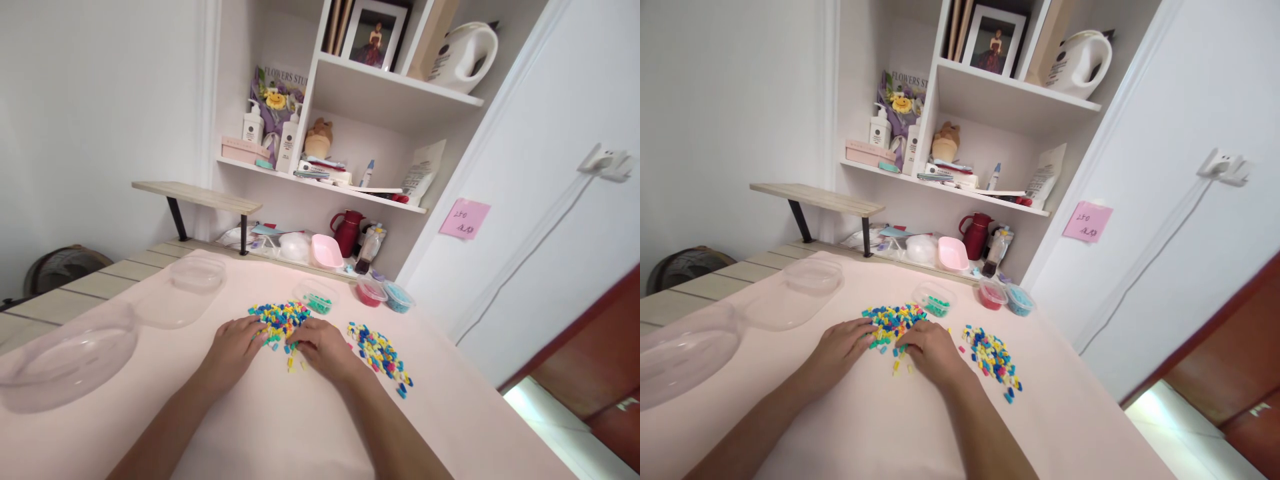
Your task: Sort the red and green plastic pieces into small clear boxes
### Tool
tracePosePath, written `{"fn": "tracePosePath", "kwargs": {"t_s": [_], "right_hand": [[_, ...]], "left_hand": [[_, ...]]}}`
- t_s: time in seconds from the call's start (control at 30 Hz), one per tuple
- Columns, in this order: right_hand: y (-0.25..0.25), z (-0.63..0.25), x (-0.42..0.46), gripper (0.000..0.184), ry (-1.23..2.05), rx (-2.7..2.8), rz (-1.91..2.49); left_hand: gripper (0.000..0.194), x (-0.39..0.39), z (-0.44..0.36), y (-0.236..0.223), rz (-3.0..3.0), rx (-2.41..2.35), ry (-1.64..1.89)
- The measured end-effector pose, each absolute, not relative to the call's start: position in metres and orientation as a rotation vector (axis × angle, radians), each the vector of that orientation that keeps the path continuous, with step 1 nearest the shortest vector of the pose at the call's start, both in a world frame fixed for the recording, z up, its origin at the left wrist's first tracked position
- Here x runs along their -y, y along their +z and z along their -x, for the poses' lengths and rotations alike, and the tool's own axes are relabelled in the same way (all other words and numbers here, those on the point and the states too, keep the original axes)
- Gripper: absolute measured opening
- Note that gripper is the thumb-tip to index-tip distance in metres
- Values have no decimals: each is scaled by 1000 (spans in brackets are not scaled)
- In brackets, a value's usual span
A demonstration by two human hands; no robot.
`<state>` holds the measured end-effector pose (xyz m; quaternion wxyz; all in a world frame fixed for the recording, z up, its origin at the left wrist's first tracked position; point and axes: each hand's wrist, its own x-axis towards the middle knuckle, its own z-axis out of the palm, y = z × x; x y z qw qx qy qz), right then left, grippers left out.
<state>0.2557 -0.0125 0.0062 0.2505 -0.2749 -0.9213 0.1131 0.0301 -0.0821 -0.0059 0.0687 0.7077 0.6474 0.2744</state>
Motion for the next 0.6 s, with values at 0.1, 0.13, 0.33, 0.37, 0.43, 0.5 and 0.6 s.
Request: {"fn": "tracePosePath", "kwargs": {"t_s": [0.1,0.13,0.33,0.37,0.43,0.5,0.6], "right_hand": [[8,-255,13,30,269,2535,753],[8,-255,13,29,267,2534,769],[9,-256,12,16,535,2375,896],[9,-256,11,13,606,2314,923],[7,-258,8,8,733,2171,975],[5,-259,6,7,835,2042,993],[2,-259,3,7,929,1943,976]], "left_hand": [[37,82,-30,-6,-2130,-1957,820],[37,82,-30,-6,-2127,-1958,832],[36,81,-28,-8,-2122,-1959,826],[36,81,-28,-7,-2120,-1961,820],[36,82,-29,-6,-2118,-1963,810],[36,83,-29,-5,-2114,-1967,797],[36,82,-30,-4,-2116,-1973,763]]}}
